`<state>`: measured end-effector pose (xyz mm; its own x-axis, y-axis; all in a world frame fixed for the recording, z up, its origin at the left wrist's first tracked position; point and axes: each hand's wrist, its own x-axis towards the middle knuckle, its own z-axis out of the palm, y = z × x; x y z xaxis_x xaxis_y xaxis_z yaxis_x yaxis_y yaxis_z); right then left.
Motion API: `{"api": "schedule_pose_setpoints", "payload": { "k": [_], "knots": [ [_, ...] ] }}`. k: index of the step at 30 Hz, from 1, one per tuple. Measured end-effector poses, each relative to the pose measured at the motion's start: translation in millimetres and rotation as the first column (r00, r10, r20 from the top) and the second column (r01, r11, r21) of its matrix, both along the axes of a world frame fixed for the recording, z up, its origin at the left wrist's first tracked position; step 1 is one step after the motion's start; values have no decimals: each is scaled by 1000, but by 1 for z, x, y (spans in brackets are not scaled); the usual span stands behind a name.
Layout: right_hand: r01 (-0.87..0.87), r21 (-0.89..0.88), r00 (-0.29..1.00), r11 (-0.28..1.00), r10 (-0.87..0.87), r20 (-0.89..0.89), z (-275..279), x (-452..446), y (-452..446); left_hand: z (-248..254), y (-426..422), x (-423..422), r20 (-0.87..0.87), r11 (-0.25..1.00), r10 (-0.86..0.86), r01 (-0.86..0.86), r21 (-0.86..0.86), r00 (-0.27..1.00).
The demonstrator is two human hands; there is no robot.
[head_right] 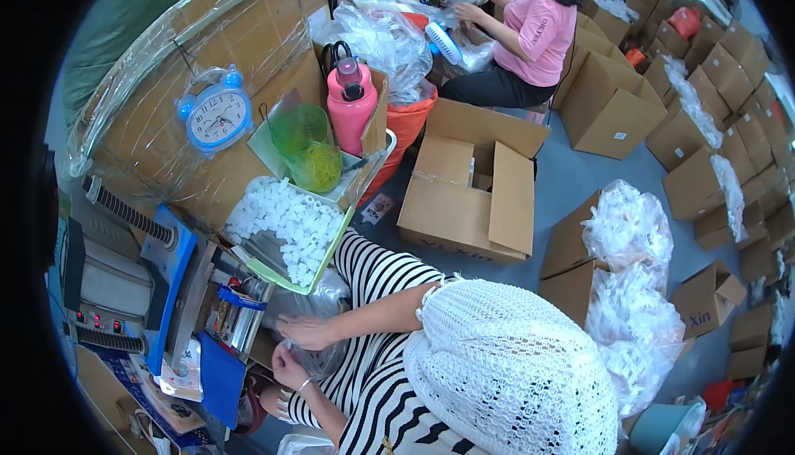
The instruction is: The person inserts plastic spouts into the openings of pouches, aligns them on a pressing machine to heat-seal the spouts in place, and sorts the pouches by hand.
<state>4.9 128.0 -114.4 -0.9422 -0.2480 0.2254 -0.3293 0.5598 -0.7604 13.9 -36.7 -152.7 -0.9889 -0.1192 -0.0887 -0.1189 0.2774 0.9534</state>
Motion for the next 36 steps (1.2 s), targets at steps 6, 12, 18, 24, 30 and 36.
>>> {"api": "schedule_pose_setpoints", "payload": {
  "k": [6, 12, 18, 24, 30, 36],
  "knots": [
    [-195, -82, 963, 977, 207, 175, -5, -19, 6, 35, 1, 1, -172, 992, -34, 54, 113, 984],
    [-170, -561, 813, 810, 437, 385, -19, -30, 9, -8, 7, -17, -474, 843, -439, 166, -512, 763],
    [-545, -133, 762, 828, 555, 334, -6, -29, 27, -54, -12, -35, -196, 708, -602, 405, -578, 774],
    [-107, 413, 922, 904, 246, -299, -4, -22, 8, -31, -10, -26, 207, 654, -595, 318, 686, 777],
    [-20, 502, 814, 865, 306, -495, 4, -30, -7, -28, 15, -29, 385, 614, -183, -201, 763, 905],
    [-103, 780, 893, 618, 402, -201, -3, -28, -13, -57, 2, -40, 203, 723, -56, -100, 683, 978]
  ]
}}
